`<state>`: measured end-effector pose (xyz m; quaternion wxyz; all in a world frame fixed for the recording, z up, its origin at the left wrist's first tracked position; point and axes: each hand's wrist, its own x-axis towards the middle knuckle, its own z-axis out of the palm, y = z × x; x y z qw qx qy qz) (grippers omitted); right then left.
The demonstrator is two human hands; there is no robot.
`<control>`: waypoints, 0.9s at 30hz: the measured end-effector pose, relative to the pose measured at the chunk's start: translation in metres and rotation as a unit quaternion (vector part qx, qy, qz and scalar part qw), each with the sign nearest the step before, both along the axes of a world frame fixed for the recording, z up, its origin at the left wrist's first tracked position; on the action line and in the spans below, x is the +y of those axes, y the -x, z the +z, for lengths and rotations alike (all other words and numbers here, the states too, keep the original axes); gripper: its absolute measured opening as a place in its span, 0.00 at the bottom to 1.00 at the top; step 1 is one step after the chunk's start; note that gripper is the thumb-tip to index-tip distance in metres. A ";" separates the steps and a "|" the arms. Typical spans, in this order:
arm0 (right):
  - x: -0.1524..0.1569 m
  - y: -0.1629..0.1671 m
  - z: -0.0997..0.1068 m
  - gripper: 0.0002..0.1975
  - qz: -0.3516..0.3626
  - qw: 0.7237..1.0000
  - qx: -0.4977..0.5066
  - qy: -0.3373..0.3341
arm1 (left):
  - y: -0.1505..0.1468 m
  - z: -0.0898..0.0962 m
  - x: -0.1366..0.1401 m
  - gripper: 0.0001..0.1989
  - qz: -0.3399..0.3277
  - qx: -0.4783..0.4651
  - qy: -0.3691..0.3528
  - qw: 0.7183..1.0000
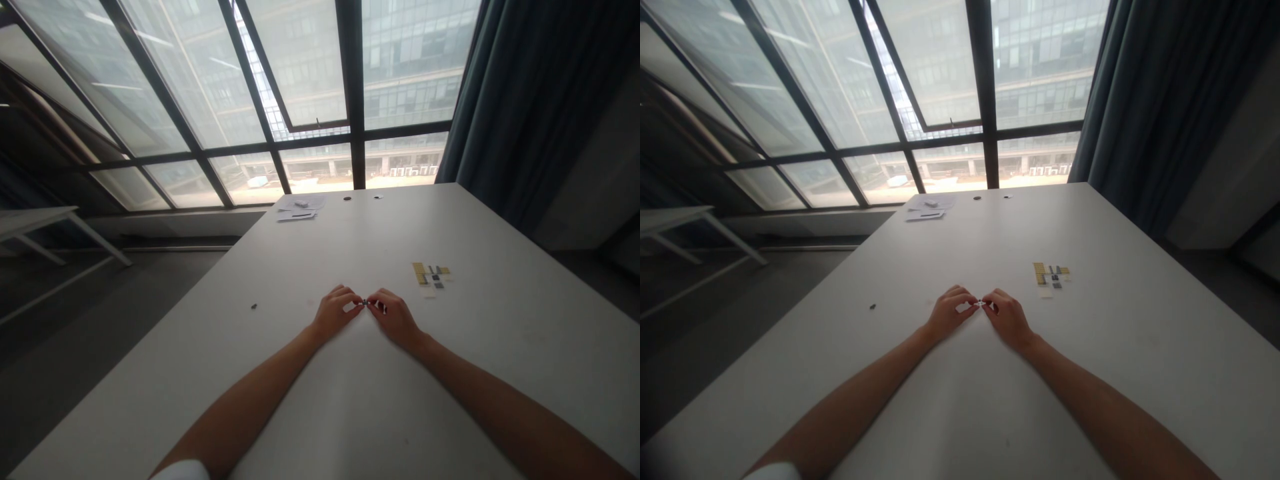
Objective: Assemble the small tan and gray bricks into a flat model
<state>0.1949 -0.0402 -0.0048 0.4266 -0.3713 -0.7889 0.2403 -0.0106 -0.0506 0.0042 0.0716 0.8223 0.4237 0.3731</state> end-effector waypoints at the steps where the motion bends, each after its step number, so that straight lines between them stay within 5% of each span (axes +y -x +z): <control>1: 0.000 0.000 -0.001 0.05 -0.001 1.000 0.002 -0.001 | 0.000 0.000 0.000 0.06 0.000 0.001 -0.001 1.000; 27: -0.001 0.001 0.001 0.05 -0.006 1.000 0.002 0.002 | -0.001 0.002 0.000 0.05 -0.003 -0.007 0.000 1.000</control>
